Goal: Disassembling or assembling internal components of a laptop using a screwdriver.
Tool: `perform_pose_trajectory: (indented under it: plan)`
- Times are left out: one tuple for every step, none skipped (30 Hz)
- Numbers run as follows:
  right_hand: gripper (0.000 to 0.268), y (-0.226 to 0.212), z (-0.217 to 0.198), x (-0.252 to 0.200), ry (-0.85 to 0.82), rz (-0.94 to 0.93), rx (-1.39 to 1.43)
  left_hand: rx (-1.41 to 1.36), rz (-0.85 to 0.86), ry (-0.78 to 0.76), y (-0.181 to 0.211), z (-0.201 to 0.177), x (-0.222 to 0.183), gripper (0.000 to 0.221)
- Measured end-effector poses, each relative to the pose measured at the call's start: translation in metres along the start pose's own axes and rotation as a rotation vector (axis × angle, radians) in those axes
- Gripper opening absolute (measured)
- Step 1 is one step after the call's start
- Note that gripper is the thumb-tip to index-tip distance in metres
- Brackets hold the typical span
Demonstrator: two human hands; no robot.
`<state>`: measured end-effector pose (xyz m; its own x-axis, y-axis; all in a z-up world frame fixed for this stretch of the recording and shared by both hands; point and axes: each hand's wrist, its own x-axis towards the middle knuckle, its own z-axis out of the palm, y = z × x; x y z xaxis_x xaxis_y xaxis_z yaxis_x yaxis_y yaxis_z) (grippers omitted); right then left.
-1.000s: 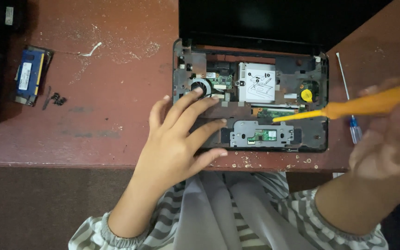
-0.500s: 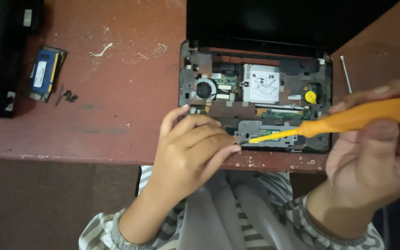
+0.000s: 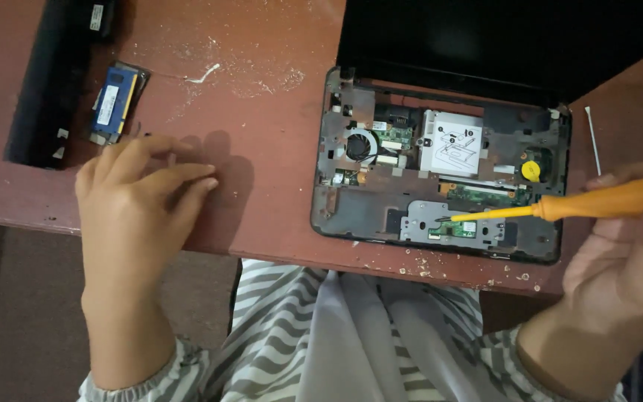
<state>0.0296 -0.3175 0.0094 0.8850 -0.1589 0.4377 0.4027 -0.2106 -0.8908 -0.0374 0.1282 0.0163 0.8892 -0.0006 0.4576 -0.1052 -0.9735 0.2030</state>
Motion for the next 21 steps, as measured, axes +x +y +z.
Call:
perform_pose_trajectory:
  plan:
    - [0.016,0.003,-0.002,0.000,-0.028,-0.050,-0.029,0.007,-0.003,-0.026,0.000,0.001,0.000,0.012]
    - [0.021,0.006,-0.005,-0.001,-0.055,-0.098,-0.059,0.014,-0.006,-0.054,0.001,0.001,0.000,0.011]
    - [0.021,0.006,-0.007,-0.002,-0.056,-0.098,-0.061,0.012,-0.006,-0.055,0.001,0.001,0.001,0.011]
    - [0.026,0.006,-0.009,-0.004,-0.003,0.022,0.035,0.013,-0.010,-0.064,0.002,0.000,0.001,0.011]
    - [0.032,0.006,-0.012,-0.005,0.054,0.140,0.133,0.015,-0.013,-0.073,0.002,0.000,0.002,0.012]
    - [0.032,0.004,-0.011,-0.004,0.053,0.140,0.133,0.014,-0.013,-0.073,0.002,0.000,0.002,0.012]
    - [0.031,0.003,-0.011,-0.004,0.045,0.115,0.091,0.013,-0.016,-0.082,0.002,0.000,0.002,0.012]
    - [0.030,0.001,-0.011,-0.003,0.037,0.092,0.050,0.013,-0.018,-0.092,0.001,-0.001,0.002,0.012]
    - [0.030,0.001,-0.011,-0.003,0.036,0.091,0.051,0.014,-0.019,-0.092,0.001,-0.001,0.002,0.012]
    - [0.032,0.001,-0.011,-0.002,0.006,0.039,-0.003,0.012,-0.019,-0.095,0.001,-0.001,0.001,0.011]
    - [0.034,0.001,-0.011,-0.002,-0.023,-0.014,-0.056,0.009,-0.019,-0.098,0.001,-0.001,0.001,0.011]
    - [0.034,0.004,-0.013,-0.002,-0.023,-0.014,-0.056,0.010,-0.019,-0.098,0.001,-0.001,0.001,0.011]
    - [0.034,0.006,-0.014,-0.001,-0.015,-0.013,-0.051,0.004,-0.026,-0.102,0.001,-0.001,0.001,0.014]
    - [0.034,0.009,-0.016,0.000,-0.008,-0.013,-0.046,-0.001,-0.033,-0.105,0.001,-0.002,0.001,0.016]
    - [0.034,0.007,-0.014,-0.001,-0.009,-0.014,-0.046,-0.001,-0.033,-0.105,0.001,-0.002,0.001,0.016]
    - [0.033,0.005,-0.013,-0.002,0.001,0.032,-0.012,-0.017,-0.030,-0.090,0.001,-0.003,0.000,0.018]
    - [0.033,0.003,-0.011,-0.003,0.011,0.078,0.023,-0.033,-0.027,-0.074,0.001,-0.003,0.000,0.019]
    - [0.033,0.021,-0.025,-0.005,0.010,0.079,0.022,-0.034,-0.028,-0.075,0.002,-0.002,-0.001,0.019]
    - [0.036,0.039,-0.038,-0.006,0.020,0.078,0.114,-0.023,-0.017,-0.031,0.003,0.000,-0.002,0.021]
    - [0.044,0.056,-0.052,-0.008,0.033,0.076,0.203,-0.015,-0.003,0.013,0.004,0.002,-0.003,0.024]
    - [0.044,0.043,-0.039,-0.004,0.034,0.076,0.200,-0.018,-0.003,0.012,0.014,0.001,0.001,0.024]
